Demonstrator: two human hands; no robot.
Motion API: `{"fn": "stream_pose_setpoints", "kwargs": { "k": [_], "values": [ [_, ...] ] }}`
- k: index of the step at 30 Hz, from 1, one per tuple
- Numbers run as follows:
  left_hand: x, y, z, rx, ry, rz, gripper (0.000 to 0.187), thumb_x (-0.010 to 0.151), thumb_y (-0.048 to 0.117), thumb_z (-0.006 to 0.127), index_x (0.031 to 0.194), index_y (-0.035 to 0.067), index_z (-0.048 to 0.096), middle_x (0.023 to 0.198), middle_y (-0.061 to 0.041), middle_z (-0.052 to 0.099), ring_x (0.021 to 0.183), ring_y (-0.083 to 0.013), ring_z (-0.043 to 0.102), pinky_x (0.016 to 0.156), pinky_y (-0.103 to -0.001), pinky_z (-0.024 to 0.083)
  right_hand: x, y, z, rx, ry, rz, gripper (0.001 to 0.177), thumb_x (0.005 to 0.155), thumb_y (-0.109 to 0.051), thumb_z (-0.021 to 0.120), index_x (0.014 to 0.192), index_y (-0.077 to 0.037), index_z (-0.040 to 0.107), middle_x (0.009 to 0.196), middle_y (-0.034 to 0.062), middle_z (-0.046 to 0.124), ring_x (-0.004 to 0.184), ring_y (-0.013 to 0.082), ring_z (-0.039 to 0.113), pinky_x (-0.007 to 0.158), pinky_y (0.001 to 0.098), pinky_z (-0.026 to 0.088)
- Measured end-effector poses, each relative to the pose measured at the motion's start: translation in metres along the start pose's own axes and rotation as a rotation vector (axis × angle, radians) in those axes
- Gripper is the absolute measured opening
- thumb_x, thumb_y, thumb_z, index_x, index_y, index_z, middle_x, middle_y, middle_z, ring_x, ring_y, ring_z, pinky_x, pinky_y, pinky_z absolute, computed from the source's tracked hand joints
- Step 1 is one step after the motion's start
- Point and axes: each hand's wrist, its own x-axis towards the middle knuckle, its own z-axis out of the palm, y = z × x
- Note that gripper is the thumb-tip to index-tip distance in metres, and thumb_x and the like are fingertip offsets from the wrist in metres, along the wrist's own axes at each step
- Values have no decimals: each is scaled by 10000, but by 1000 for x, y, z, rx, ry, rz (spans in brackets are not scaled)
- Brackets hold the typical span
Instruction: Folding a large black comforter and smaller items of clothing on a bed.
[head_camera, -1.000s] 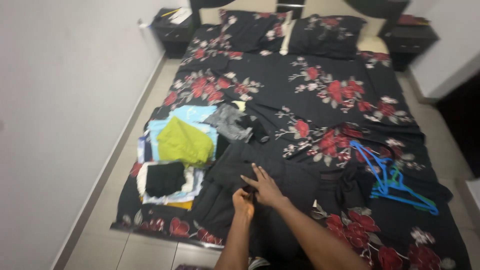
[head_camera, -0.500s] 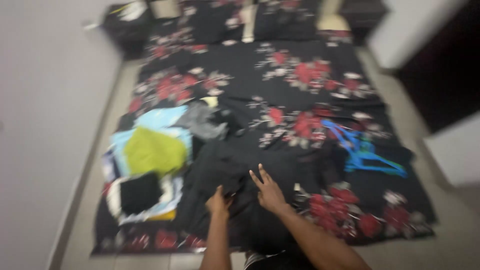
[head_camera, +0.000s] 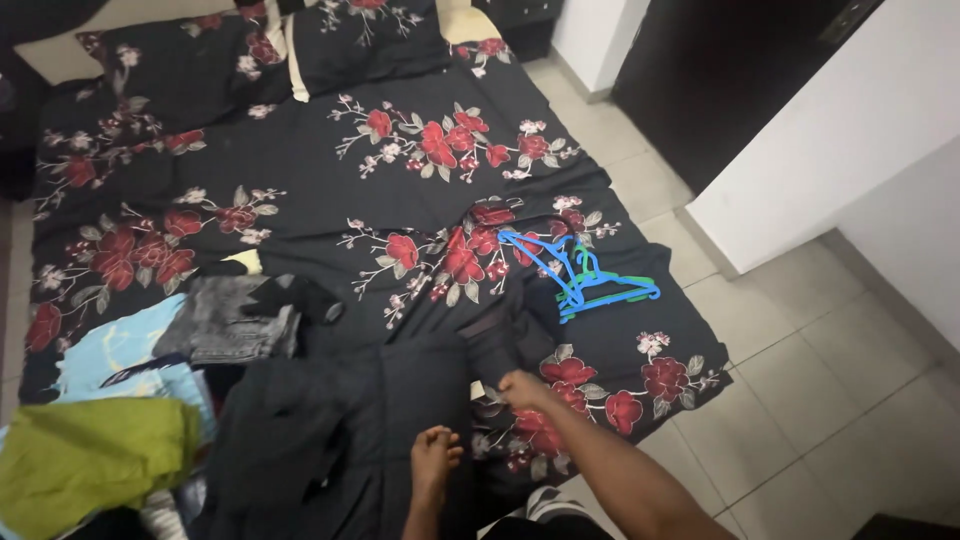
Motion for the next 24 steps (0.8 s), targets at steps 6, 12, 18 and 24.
{"fn": "stream_pose_setpoints", "kwargs": {
  "k": [6, 12, 18, 24],
  "values": [
    [-49, 41, 19, 74, -68, 31, 304, 980, 178, 595, 1238, 21, 629, 1019, -97, 785, 758, -163, 714, 647, -278, 552, 27, 29, -28, 661, -44, 563, 247, 865, -151, 690, 1063, -2, 684, 715, 120, 700, 550, 207, 642, 447, 373, 463],
    [-60, 73, 27, 84, -22, 172, 254, 991, 159, 576, 1184, 11, 647, 1003, -105, 785, 759, -152, 722, 661, -271, 546, 56, -11, -80, 7, 410, 480, 710, 664, -201, 911, 1275, -37, 590, 1162, 222, 655, 1107, 421, 630, 890, 519, 514],
    [-64, 90, 28, 80, -11, 184, 225, 987, 141, 562, 1152, 21, 658, 977, -88, 795, 748, -148, 724, 650, -266, 535, 73, 22, -55, -57, 175, 611, 863, 638, -277, 900, 1378, -52, 520, 1321, 194, 633, 1244, 393, 582, 1033, 530, 422],
    [-31, 127, 42, 203, -145, 265, 215, 985, 147, 578, 1122, 15, 677, 919, -79, 776, 708, -118, 675, 617, -255, 517, 81, -15, -87, 43, 63, 580, 299, 845, -335, 684, 1057, -155, 795, 1143, 126, 744, 1101, 330, 679, 961, 448, 517]
  ]
}}
